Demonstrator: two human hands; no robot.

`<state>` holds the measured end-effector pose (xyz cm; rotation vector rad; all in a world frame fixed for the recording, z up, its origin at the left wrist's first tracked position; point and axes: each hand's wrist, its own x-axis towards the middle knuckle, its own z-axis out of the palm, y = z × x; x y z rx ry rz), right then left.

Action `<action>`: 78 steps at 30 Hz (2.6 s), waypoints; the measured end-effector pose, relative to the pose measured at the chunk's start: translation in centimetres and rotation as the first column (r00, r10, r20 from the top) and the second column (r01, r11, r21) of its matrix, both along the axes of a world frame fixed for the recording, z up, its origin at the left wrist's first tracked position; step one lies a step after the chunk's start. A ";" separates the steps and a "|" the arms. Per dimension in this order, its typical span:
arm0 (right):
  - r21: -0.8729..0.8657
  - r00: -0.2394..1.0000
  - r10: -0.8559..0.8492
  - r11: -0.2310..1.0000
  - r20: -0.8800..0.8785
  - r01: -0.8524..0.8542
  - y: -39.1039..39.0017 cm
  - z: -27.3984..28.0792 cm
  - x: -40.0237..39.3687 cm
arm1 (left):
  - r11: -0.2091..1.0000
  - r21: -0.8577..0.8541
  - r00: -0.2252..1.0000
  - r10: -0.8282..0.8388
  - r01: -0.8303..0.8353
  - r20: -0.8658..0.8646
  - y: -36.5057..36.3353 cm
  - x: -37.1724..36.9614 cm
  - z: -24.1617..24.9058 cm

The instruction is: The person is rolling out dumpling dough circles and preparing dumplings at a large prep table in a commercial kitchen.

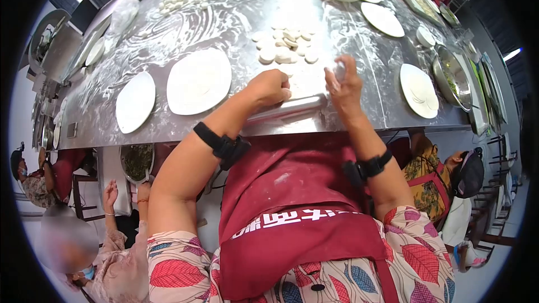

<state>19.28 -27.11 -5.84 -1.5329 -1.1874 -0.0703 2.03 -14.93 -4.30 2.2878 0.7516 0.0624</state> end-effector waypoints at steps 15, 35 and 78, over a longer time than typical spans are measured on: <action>0.011 0.995 -0.018 1.000 0.099 0.016 1.6 1.4 -0.4 | 1.000 -0.014 1.000 -0.021 0.021 0.020 0.0 1.4 0.3; -0.027 0.996 0.010 1.000 -0.088 -0.012 -8.0 0.2 -3.5 | 0.981 -0.154 0.983 -0.090 0.114 0.158 0.9 2.8 0.6; -0.130 0.988 -0.035 0.991 -0.147 0.016 -3.6 1.0 -1.8 | 0.994 -0.100 0.998 0.052 -0.051 0.017 1.6 0.4 -0.5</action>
